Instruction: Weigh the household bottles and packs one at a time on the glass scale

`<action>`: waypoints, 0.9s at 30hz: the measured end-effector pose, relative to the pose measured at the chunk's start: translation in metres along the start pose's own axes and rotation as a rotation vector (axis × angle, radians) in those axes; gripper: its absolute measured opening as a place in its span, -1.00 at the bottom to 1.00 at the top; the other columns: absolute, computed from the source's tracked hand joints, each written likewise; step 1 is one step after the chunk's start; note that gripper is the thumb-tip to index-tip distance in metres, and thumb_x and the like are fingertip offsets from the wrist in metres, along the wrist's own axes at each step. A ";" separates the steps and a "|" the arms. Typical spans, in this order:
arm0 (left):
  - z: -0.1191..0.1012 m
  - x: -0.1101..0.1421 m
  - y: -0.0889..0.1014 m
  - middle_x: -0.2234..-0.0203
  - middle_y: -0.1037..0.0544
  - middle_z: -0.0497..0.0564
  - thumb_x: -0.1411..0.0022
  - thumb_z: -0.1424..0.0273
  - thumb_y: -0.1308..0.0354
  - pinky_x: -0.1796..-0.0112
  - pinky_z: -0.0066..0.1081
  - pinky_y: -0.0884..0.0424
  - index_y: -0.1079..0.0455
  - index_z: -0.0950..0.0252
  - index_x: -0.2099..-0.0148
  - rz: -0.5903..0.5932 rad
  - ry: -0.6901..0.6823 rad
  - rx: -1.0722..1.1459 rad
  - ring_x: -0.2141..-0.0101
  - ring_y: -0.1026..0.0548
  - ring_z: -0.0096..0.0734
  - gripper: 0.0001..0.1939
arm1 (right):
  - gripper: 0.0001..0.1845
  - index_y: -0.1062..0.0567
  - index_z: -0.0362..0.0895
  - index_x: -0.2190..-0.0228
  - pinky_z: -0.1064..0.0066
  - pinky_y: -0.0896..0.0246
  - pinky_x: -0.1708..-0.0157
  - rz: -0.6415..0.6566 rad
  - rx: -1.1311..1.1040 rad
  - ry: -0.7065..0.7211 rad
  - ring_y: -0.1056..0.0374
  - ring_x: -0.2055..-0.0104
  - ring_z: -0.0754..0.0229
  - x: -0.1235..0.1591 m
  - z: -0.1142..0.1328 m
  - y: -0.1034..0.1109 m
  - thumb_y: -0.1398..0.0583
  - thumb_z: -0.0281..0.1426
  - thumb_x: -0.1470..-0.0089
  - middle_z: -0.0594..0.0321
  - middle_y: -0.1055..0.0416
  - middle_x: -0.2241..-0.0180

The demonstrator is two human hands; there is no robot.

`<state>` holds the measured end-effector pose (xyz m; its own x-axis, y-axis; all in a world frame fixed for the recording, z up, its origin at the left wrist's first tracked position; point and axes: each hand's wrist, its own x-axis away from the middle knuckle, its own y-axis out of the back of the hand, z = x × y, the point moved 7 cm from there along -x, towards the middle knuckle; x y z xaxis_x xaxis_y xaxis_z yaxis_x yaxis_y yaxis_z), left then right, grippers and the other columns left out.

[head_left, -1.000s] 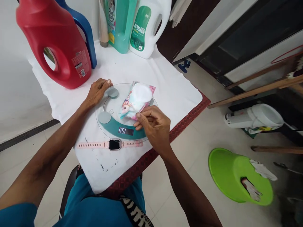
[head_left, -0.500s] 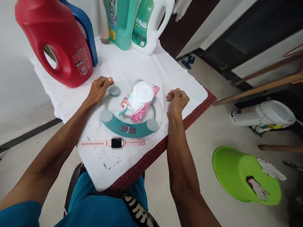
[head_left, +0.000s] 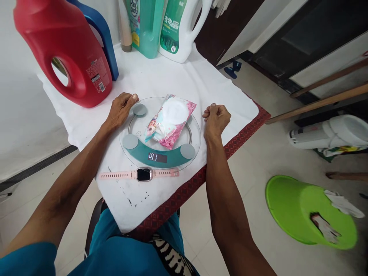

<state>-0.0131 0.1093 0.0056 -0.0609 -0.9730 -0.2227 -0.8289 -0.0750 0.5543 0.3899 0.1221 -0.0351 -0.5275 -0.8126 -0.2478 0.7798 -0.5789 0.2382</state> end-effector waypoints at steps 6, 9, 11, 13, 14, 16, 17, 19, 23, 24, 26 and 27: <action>-0.006 -0.002 0.005 -0.03 -0.70 0.26 -0.54 -0.44 0.09 -0.27 0.18 -0.58 -0.60 0.14 -0.01 -0.008 0.028 0.081 -0.12 -0.64 0.13 -0.20 | -0.49 -0.38 0.01 0.42 0.40 -0.47 0.37 -0.044 -0.022 0.014 -0.45 0.43 0.26 0.000 -0.002 -0.001 -0.27 0.03 -0.47 0.39 -0.44 0.44; -0.048 0.008 0.017 -0.19 -0.67 0.26 -0.53 -0.45 -0.01 -0.36 0.19 -0.50 -0.60 0.14 -0.18 -0.010 -0.069 -0.011 -0.27 -0.59 0.19 -0.19 | -0.52 -0.39 0.00 0.41 0.41 -0.47 0.38 -0.048 -0.029 0.020 -0.46 0.43 0.26 0.000 -0.002 -0.003 -0.27 0.01 -0.48 0.39 -0.42 0.45; -0.084 0.021 0.015 -0.33 -0.60 0.27 -0.48 -0.48 -0.11 -0.42 0.18 -0.45 -0.54 0.17 -0.38 0.039 -0.131 -0.061 -0.37 -0.54 0.23 -0.10 | -0.54 -0.39 0.00 0.41 0.41 -0.48 0.37 -0.047 -0.037 0.022 -0.46 0.42 0.26 0.000 -0.002 -0.004 -0.27 -0.04 -0.48 0.39 -0.42 0.44; -0.117 0.035 -0.002 -0.44 -0.50 0.28 -0.38 -0.51 -0.24 -0.44 0.22 -0.43 -0.41 0.17 -0.55 0.120 -0.175 -0.095 -0.46 -0.48 0.31 0.07 | -0.57 -0.39 0.00 0.42 0.40 -0.49 0.35 -0.044 -0.044 0.020 -0.46 0.41 0.26 -0.001 -0.002 -0.004 -0.26 -0.09 -0.48 0.37 -0.43 0.44; -0.130 0.042 -0.013 -0.46 -0.46 0.28 -0.32 -0.52 -0.30 -0.45 0.28 -0.41 -0.36 0.17 -0.59 0.149 -0.191 -0.119 -0.49 -0.44 0.39 0.13 | -0.58 -0.39 0.00 0.42 0.39 -0.50 0.34 -0.037 -0.047 0.018 -0.46 0.40 0.25 -0.001 -0.002 -0.004 -0.25 -0.11 -0.49 0.36 -0.43 0.43; -0.144 0.051 -0.038 -0.46 -0.42 0.29 -0.24 -0.50 -0.39 -0.45 0.45 -0.34 -0.32 0.14 -0.61 0.156 -0.201 -0.154 -0.53 -0.36 0.59 0.19 | -0.58 -0.39 0.01 0.41 0.35 -0.52 0.34 -0.006 -0.055 0.018 -0.48 0.38 0.22 -0.001 -0.003 -0.004 -0.23 -0.10 -0.50 0.34 -0.45 0.42; -0.145 0.052 -0.050 -0.46 -0.40 0.30 -0.21 -0.48 -0.43 -0.43 0.54 -0.31 -0.32 0.13 -0.59 0.140 -0.195 -0.161 -0.54 -0.33 0.70 0.18 | -0.57 -0.39 0.01 0.40 0.33 -0.53 0.33 0.011 -0.058 0.022 -0.49 0.36 0.20 -0.002 -0.004 -0.005 -0.22 -0.08 -0.51 0.33 -0.46 0.41; -0.140 0.051 -0.068 -0.49 -0.33 0.33 -0.16 -0.42 -0.51 -0.40 0.61 -0.32 -0.32 0.12 -0.58 0.115 -0.162 -0.178 -0.53 -0.30 0.85 0.18 | -0.55 -0.40 0.01 0.39 0.29 -0.55 0.32 0.031 -0.052 0.040 -0.53 0.32 0.17 -0.003 -0.005 -0.005 -0.20 -0.04 -0.53 0.30 -0.46 0.38; -0.119 0.041 -0.084 -0.58 -0.21 0.31 -0.19 -0.36 -0.54 -0.42 0.45 -0.41 -0.23 0.08 -0.62 0.147 -0.066 -0.251 -0.50 -0.35 0.81 0.19 | -0.56 -0.42 0.01 0.37 0.25 -0.57 0.28 0.015 -0.037 0.081 -0.57 0.30 0.15 -0.005 -0.008 -0.006 -0.19 -0.05 -0.54 0.30 -0.45 0.37; -0.116 0.040 -0.083 -0.59 -0.23 0.29 -0.23 -0.36 -0.53 -0.42 0.42 -0.42 -0.23 0.08 -0.62 0.143 -0.060 -0.245 -0.49 -0.38 0.78 0.16 | -0.57 -0.43 0.00 0.38 0.25 -0.56 0.27 0.005 -0.039 0.082 -0.56 0.31 0.15 -0.005 -0.008 -0.007 -0.21 -0.07 -0.53 0.32 -0.44 0.38; -0.116 0.038 -0.077 -0.57 -0.32 0.30 -0.29 -0.31 -0.53 -0.41 0.40 -0.46 -0.27 0.10 -0.60 0.118 -0.076 -0.214 -0.46 -0.43 0.72 0.09 | -0.60 -0.43 0.00 0.40 0.25 -0.55 0.27 -0.024 -0.036 0.066 -0.54 0.36 0.16 -0.004 -0.007 -0.006 -0.24 -0.14 -0.51 0.34 -0.44 0.42; -0.116 0.039 -0.074 -0.54 -0.38 0.32 -0.32 -0.26 -0.55 -0.40 0.39 -0.48 -0.29 0.11 -0.60 0.109 -0.089 -0.206 -0.44 -0.46 0.68 0.05 | -0.62 -0.43 0.00 0.41 0.25 -0.53 0.28 -0.040 -0.028 0.050 -0.52 0.39 0.16 -0.004 -0.006 -0.005 -0.25 -0.17 -0.48 0.36 -0.43 0.44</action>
<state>0.1103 0.0518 0.0490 -0.1998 -0.9555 -0.2169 -0.6845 -0.0223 0.7287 0.3899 0.1284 -0.0415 -0.5420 -0.7838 -0.3031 0.7678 -0.6085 0.2006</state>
